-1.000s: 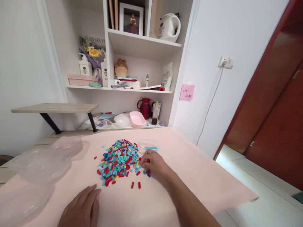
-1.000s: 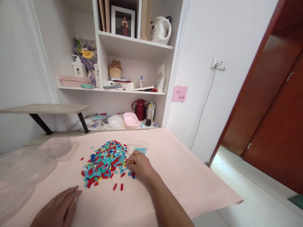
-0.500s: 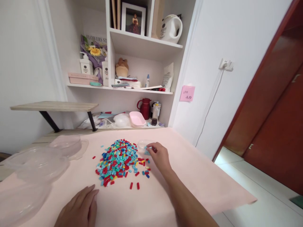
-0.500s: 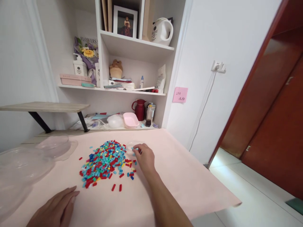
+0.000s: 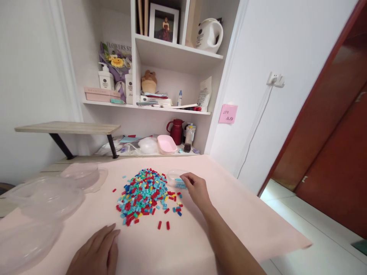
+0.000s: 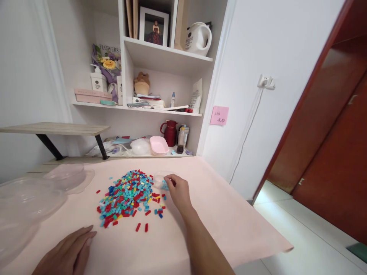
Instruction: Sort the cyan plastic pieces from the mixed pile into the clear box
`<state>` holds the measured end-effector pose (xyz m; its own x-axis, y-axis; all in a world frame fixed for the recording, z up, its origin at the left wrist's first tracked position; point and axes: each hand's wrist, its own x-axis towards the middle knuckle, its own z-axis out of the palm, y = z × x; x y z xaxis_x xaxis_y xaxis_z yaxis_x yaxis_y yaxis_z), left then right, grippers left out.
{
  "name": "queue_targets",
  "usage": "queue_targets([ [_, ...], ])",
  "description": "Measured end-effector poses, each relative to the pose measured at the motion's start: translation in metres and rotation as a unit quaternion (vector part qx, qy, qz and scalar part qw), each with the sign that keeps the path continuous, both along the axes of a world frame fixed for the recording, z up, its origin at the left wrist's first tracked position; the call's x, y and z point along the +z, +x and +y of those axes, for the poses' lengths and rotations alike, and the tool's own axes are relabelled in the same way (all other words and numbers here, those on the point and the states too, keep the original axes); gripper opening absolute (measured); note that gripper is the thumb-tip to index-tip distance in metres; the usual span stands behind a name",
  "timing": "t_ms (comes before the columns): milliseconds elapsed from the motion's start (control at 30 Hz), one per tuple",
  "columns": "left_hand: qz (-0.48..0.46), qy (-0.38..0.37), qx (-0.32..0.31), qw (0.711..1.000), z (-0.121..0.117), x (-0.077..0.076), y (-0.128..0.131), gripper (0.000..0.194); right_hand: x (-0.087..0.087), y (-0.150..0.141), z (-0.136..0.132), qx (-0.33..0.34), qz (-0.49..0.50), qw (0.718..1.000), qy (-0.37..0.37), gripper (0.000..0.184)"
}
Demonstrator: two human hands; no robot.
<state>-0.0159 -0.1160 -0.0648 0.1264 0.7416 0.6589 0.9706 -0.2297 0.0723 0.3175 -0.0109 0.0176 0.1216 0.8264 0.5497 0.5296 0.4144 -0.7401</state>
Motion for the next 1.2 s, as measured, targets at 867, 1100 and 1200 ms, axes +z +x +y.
queue_targets([
  [867, 0.067, 0.123, -0.032, 0.990, -0.007, 0.009, 0.006, 0.036, -0.008, -0.016, -0.015, 0.290, -0.235, 0.928, -0.005, 0.032],
  [1100, 0.068, 0.141, -0.048, 0.986, -0.009, 0.009, 0.006, 0.031, -0.010, -0.015, -0.016, 0.315, -0.233, 0.920, -0.013, 0.034],
  [1200, 0.064, 0.141, -0.046, 0.987, -0.009, 0.007, 0.005, 0.031, -0.013, -0.014, -0.012, 0.308, -0.239, 0.921, -0.017, 0.030],
])
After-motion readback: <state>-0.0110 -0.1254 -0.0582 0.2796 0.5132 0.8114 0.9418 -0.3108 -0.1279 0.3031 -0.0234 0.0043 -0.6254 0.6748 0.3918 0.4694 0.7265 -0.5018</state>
